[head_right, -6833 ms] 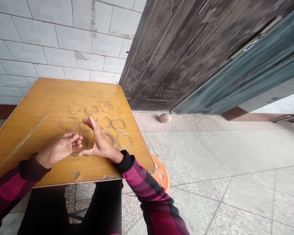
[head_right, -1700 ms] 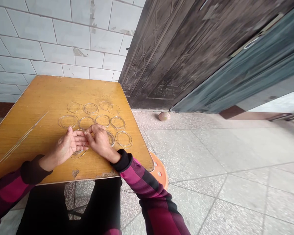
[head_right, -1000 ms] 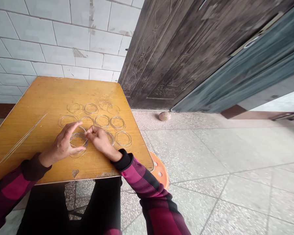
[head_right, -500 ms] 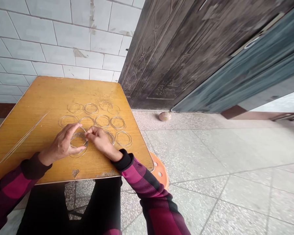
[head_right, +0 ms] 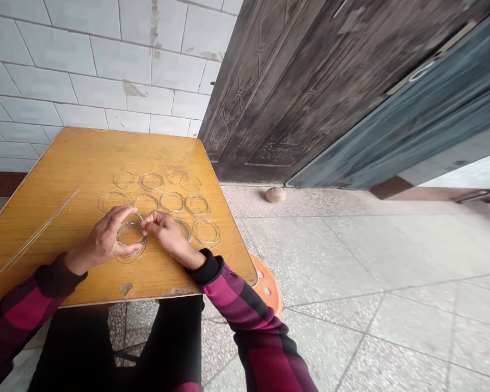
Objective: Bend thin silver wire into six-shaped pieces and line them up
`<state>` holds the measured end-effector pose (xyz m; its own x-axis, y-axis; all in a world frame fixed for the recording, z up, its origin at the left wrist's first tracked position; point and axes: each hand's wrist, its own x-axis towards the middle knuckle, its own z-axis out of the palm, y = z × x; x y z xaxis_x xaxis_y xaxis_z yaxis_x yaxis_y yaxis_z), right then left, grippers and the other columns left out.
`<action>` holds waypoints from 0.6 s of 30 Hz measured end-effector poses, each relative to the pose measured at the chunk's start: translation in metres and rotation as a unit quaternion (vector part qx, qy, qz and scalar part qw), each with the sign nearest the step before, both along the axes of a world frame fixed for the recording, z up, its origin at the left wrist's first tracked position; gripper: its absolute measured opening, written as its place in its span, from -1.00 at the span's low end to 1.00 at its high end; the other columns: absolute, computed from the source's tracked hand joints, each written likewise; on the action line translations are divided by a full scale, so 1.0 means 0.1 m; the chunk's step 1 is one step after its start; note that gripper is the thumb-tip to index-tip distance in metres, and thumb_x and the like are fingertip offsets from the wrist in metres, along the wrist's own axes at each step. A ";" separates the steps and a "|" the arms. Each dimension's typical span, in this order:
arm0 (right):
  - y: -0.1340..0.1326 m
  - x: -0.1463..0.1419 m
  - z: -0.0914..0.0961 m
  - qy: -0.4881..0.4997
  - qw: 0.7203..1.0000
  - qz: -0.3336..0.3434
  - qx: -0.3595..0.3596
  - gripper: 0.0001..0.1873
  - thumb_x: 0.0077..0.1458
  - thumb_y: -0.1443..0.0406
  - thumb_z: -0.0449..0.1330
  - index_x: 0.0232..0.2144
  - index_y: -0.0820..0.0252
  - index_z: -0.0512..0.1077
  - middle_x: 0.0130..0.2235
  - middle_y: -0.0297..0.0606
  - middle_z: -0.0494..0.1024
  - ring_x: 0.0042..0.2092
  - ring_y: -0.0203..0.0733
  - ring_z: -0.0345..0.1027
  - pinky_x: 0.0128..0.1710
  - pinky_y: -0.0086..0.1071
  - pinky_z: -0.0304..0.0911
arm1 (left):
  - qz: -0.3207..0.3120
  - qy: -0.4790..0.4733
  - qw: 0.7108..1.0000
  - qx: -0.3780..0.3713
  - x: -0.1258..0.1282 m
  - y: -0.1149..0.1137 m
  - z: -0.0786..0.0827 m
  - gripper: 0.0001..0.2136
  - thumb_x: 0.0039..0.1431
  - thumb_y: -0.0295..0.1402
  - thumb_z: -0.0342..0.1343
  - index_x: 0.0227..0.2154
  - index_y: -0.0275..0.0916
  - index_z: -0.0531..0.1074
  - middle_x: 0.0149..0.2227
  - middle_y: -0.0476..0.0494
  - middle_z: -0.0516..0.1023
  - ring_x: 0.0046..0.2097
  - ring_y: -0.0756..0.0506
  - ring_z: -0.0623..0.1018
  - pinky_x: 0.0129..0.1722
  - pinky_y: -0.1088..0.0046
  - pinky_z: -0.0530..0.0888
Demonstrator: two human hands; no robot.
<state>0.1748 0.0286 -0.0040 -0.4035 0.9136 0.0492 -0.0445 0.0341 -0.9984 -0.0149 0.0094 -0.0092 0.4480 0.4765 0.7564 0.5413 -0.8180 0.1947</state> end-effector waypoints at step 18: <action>0.03 -0.02 -0.02 0.100 0.992 0.041 -0.072 -0.69 -0.02 0.11 0.36 -0.54 0.18 0.40 -0.53 -0.38 0.46 -0.42 -0.31 0.29 -0.24 -0.34 0.19 | -0.004 -0.016 0.999 -0.039 -0.01 0.00 -0.01 -0.17 0.04 -0.20 0.31 0.30 -0.23 0.01 0.10 -0.44 0.38 0.15 -0.33 0.41 0.11 -0.01 0.45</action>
<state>0.1725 0.0316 -0.0057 -0.4716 0.8818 0.0068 -0.2381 -0.1199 -0.9638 -0.0161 0.0092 -0.0101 0.4287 0.5308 0.7310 0.5270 -0.8042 0.2748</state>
